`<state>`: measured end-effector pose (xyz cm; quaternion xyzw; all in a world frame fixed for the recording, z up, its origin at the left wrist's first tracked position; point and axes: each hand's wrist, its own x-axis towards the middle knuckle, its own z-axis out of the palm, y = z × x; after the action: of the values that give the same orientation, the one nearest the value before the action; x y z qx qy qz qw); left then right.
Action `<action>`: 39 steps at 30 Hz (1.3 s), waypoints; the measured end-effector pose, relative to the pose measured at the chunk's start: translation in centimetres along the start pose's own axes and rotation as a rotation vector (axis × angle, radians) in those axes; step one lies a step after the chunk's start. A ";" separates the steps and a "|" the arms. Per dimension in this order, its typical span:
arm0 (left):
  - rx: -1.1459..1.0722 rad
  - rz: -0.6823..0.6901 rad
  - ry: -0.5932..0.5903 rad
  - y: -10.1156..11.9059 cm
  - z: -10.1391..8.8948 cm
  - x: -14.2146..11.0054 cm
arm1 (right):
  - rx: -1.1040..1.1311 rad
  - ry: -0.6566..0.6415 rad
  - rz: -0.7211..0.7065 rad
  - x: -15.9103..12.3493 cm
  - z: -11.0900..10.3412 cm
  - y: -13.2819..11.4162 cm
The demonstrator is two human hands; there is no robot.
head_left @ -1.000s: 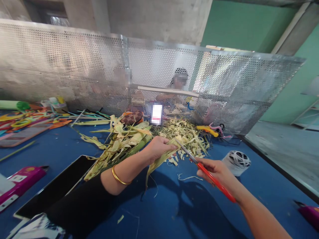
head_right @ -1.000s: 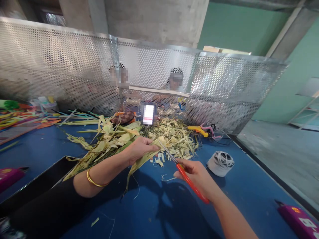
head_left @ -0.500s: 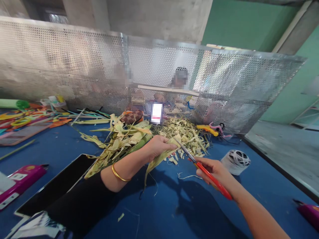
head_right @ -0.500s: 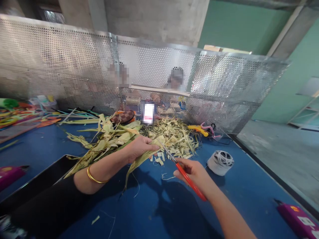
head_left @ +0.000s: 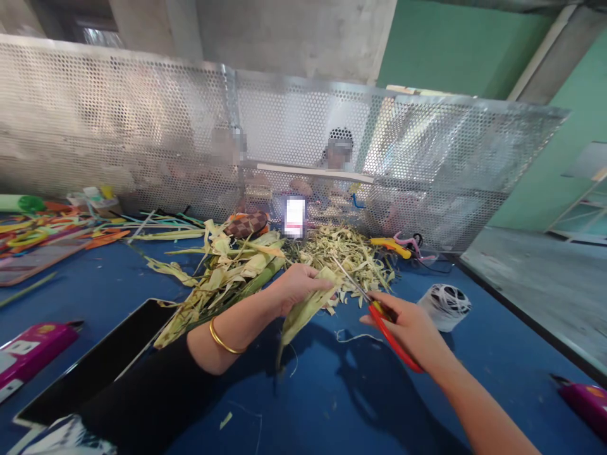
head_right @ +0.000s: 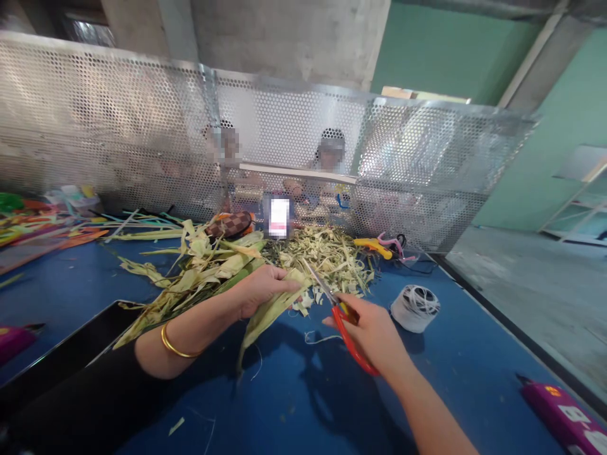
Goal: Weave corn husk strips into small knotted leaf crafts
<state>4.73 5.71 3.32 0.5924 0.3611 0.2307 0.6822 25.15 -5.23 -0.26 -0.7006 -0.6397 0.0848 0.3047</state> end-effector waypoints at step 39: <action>-0.219 0.210 0.133 0.0 2.8 -1.3 | 0.962 0.304 0.126 2.4 2.2 -7.5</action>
<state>6.00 2.98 3.72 0.5325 0.3141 0.3773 0.6895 18.10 -2.24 2.67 -0.5227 -0.4332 0.2848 0.6767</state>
